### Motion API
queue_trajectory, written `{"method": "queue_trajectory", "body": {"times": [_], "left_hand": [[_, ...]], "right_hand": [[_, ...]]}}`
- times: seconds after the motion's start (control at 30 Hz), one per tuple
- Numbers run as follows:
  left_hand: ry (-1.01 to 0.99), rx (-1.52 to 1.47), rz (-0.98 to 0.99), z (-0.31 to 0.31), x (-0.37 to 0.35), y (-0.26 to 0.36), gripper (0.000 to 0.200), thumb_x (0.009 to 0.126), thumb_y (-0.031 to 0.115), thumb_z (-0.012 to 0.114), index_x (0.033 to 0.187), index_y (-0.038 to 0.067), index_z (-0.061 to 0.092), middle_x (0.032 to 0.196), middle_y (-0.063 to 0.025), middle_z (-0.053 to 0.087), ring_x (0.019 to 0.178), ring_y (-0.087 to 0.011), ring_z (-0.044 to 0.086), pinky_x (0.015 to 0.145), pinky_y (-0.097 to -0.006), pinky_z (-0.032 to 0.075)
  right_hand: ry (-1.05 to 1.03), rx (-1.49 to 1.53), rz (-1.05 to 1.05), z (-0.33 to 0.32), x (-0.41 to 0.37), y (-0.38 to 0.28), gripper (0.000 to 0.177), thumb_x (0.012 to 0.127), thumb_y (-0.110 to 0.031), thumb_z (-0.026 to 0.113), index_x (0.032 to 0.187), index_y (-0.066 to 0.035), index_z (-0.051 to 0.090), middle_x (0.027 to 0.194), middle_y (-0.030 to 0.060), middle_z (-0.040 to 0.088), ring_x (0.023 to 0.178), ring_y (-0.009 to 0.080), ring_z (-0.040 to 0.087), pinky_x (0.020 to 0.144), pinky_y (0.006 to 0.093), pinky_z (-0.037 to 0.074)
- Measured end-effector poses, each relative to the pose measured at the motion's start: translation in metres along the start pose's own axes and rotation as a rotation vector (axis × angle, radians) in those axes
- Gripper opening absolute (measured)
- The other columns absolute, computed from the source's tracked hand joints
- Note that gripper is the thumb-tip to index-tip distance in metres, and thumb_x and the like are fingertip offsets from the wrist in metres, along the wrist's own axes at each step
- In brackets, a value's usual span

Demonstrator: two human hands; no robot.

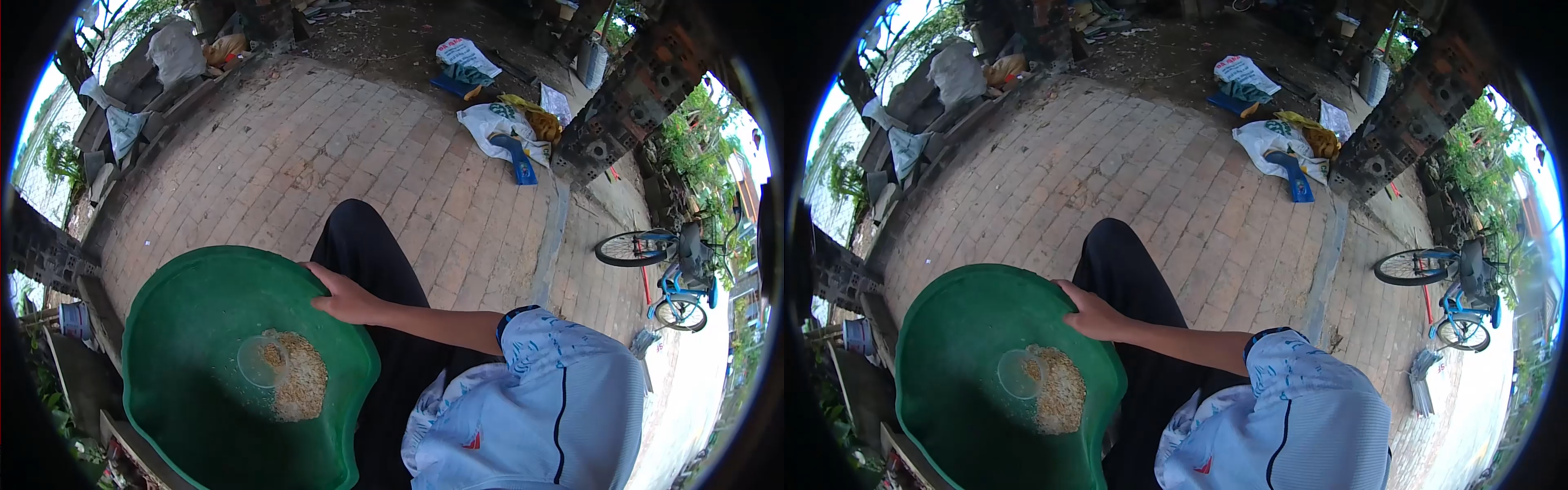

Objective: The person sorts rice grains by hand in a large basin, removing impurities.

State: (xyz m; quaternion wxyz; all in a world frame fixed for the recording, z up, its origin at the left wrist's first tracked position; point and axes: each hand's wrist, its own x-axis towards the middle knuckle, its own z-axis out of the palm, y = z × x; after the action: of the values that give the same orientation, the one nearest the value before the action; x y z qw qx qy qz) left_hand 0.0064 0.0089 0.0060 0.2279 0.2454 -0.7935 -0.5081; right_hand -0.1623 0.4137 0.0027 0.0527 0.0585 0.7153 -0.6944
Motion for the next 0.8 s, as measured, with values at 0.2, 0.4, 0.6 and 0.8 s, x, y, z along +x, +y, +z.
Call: {"method": "queue_trajectory", "body": {"times": [0.2, 0.4, 0.6, 0.8], "left_hand": [[0.0, 0.071, 0.03, 0.001, -0.01, 0.0, 0.078, 0.094, 0.041, 0.063, 0.155, 0.005, 0.03, 0.15, -0.0247, 0.04, 0.122, -0.0384, 0.051, 0.098, -0.0533, 0.042], [0.146, 0.575, 0.21, 0.006, -0.023, 0.024, 0.075, 0.098, 0.053, 0.053, 0.147, -0.002, 0.036, 0.148, -0.0262, 0.037, 0.131, -0.0385, 0.041, 0.106, -0.053, 0.035], [0.175, 0.939, 0.351, 0.029, -0.03, 0.043, 0.06, 0.095, 0.04, 0.051, 0.14, 0.001, 0.044, 0.152, -0.0203, 0.035, 0.142, -0.0391, 0.031, 0.114, -0.0619, 0.024], [-0.324, 0.802, 0.499, 0.03, -0.033, 0.051, 0.033, 0.087, -0.003, 0.059, 0.119, 0.004, 0.063, 0.127, -0.0136, 0.063, 0.129, -0.0332, 0.054, 0.115, -0.0504, 0.036]], "right_hand": [[0.017, -0.086, -0.067, 0.011, 0.015, -0.005, 0.06, 0.087, -0.002, 0.053, 0.144, -0.002, 0.036, 0.12, 0.0239, 0.064, 0.104, 0.0294, 0.066, 0.088, 0.0397, 0.05], [-0.007, -0.2, -0.178, 0.023, 0.017, -0.017, 0.058, 0.093, -0.005, 0.056, 0.145, 0.0, 0.033, 0.127, 0.0254, 0.059, 0.11, 0.0336, 0.063, 0.095, 0.041, 0.048], [0.188, -0.715, -0.572, 0.026, 0.015, -0.007, 0.058, 0.091, -0.003, 0.057, 0.144, 0.003, 0.034, 0.144, 0.0275, 0.041, 0.134, 0.0424, 0.043, 0.112, 0.0471, 0.038], [0.002, -0.931, -0.982, 0.038, 0.0, -0.028, 0.032, 0.083, 0.002, 0.061, 0.115, 0.0, 0.064, 0.132, 0.0197, 0.056, 0.128, 0.0376, 0.052, 0.106, 0.0455, 0.046]]}}
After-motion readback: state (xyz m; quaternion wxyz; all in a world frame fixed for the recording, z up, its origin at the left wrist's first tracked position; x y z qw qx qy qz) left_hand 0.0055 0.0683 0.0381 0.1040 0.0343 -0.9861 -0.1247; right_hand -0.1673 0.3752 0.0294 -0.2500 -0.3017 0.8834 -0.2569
